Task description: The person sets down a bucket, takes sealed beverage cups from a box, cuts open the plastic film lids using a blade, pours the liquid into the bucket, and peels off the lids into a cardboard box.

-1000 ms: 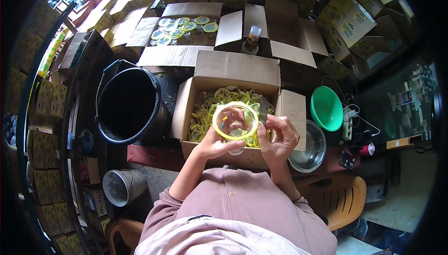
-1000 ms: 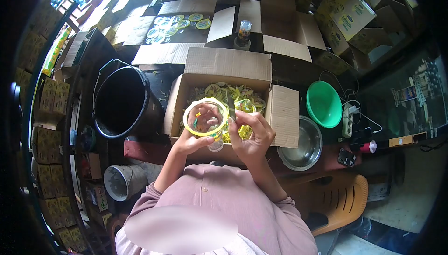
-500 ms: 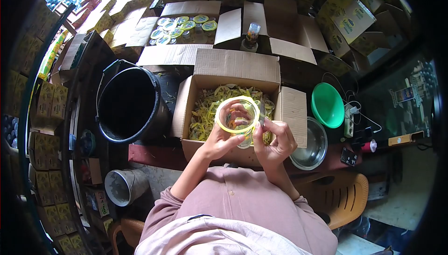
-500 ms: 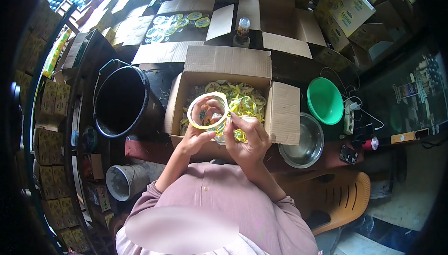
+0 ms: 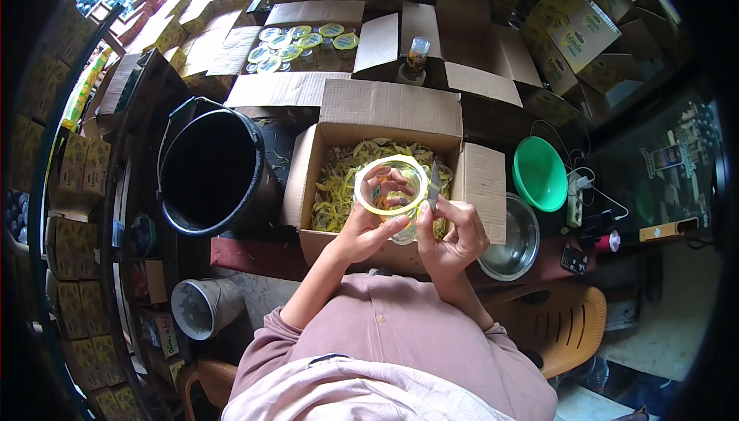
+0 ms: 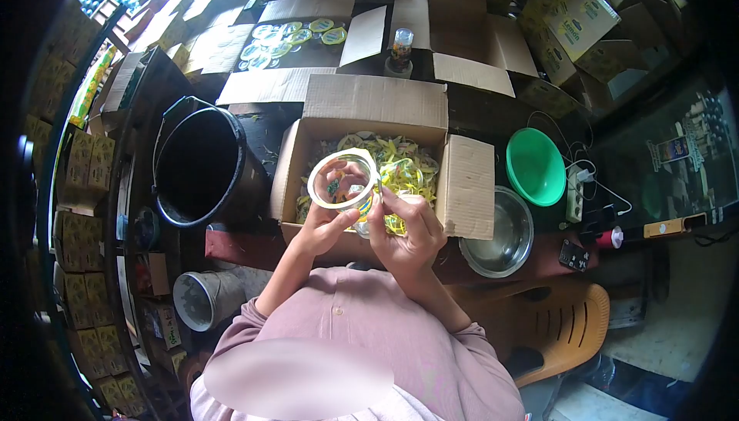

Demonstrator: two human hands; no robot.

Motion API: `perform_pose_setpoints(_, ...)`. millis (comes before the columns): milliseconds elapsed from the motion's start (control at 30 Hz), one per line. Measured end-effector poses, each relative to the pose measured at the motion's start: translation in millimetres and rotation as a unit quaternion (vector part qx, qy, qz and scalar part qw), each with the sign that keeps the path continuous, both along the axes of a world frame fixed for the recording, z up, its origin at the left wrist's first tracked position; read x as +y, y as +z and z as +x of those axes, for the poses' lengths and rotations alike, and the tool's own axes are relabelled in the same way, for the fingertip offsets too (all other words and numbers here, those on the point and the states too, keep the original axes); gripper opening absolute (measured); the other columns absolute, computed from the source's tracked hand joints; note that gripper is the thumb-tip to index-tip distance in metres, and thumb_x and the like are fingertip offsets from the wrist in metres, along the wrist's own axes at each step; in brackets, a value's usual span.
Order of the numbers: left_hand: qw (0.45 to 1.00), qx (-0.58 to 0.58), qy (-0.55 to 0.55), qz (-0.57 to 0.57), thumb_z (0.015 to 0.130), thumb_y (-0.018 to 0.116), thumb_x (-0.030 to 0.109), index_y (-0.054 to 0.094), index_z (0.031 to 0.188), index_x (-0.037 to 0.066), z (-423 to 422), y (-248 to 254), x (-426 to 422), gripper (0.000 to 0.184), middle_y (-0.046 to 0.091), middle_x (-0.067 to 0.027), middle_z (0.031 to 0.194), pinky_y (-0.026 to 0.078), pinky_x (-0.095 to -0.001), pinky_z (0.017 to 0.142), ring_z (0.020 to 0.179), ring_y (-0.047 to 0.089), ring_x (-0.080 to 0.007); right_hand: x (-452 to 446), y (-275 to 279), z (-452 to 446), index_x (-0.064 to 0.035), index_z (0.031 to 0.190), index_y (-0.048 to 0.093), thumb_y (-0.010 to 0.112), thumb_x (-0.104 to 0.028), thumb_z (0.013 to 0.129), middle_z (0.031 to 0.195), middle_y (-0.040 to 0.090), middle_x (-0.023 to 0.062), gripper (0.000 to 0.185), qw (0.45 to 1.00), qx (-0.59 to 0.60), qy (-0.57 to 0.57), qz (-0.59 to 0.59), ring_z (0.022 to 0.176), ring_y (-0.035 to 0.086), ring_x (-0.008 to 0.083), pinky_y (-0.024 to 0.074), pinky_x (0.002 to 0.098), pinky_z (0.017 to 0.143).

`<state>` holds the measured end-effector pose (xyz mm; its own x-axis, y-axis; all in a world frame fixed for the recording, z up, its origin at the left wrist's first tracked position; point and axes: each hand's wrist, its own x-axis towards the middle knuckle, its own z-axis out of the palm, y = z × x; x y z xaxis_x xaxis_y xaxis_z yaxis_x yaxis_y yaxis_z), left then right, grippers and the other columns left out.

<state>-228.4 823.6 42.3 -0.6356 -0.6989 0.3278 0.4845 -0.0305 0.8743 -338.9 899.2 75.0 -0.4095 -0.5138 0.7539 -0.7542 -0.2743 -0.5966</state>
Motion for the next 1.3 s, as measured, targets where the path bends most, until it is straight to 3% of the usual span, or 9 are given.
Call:
perform_pose_setpoints(500,0.997,-0.061,0.026,-0.045,0.079,0.061,0.002,0.016,0.128,0.007,-3,-7,1,0.067,0.031,-0.0112,0.115,0.045,-0.0323,0.084,0.105,0.044,-0.0216,-5,0,1,-0.0027,0.086,0.061,0.067,0.003,0.066,0.072,0.059,0.0076,0.021,0.998,0.044,-0.044,-0.008,0.064,0.061,0.0181,0.0499,0.0266,0.057)
perform_pose_setpoints(667,0.981,-0.107,0.050,-0.151,0.079,0.062,0.005,0.008,0.131,0.008,0,-4,-4,0.075,0.032,-0.0121,0.115,0.043,-0.0323,0.086,0.106,0.044,-0.0212,-9,2,1,-0.0011,0.083,0.060,0.066,0.004,0.066,0.069,0.058,0.0067,0.019,0.998,0.046,-0.043,-0.018,0.059,0.057,0.0149,0.0464,0.0244,0.054)
perform_pose_setpoints(800,0.970,-0.136,0.060,-0.192,0.080,0.062,0.007,0.003,0.133,0.008,3,-3,-7,0.079,0.034,-0.0128,0.115,0.042,-0.0328,0.089,0.107,0.044,-0.0209,-8,2,-1,-0.0033,0.086,0.061,0.067,0.002,0.066,0.073,0.060,0.0079,0.022,0.998,0.049,-0.043,-0.002,0.065,0.062,0.0193,0.0514,0.0276,0.058)
perform_pose_setpoints(1100,0.983,-0.115,0.028,-0.142,0.079,0.063,0.008,0.012,0.130,0.005,6,-7,-10,0.072,0.037,-0.0125,0.115,0.041,-0.0329,0.089,0.106,0.044,-0.0204,-9,2,-4,-0.0043,0.087,0.062,0.068,0.002,0.065,0.075,0.060,0.0072,0.024,0.997,0.064,-0.041,-0.001,0.066,0.062,0.0189,0.0511,0.0278,0.059)
perform_pose_setpoints(1300,0.957,-0.173,0.025,-0.230,0.078,0.064,0.009,0.013,0.131,0.004,15,-10,-15,0.073,0.037,-0.0129,0.116,0.038,-0.0339,0.091,0.107,0.043,-0.0220,-12,1,-8,-0.0042,0.089,0.063,0.067,0.005,0.063,0.076,0.061,0.0076,0.028,0.997,0.065,-0.034,-0.001,0.067,0.062,0.0188,0.0508,0.0274,0.061)
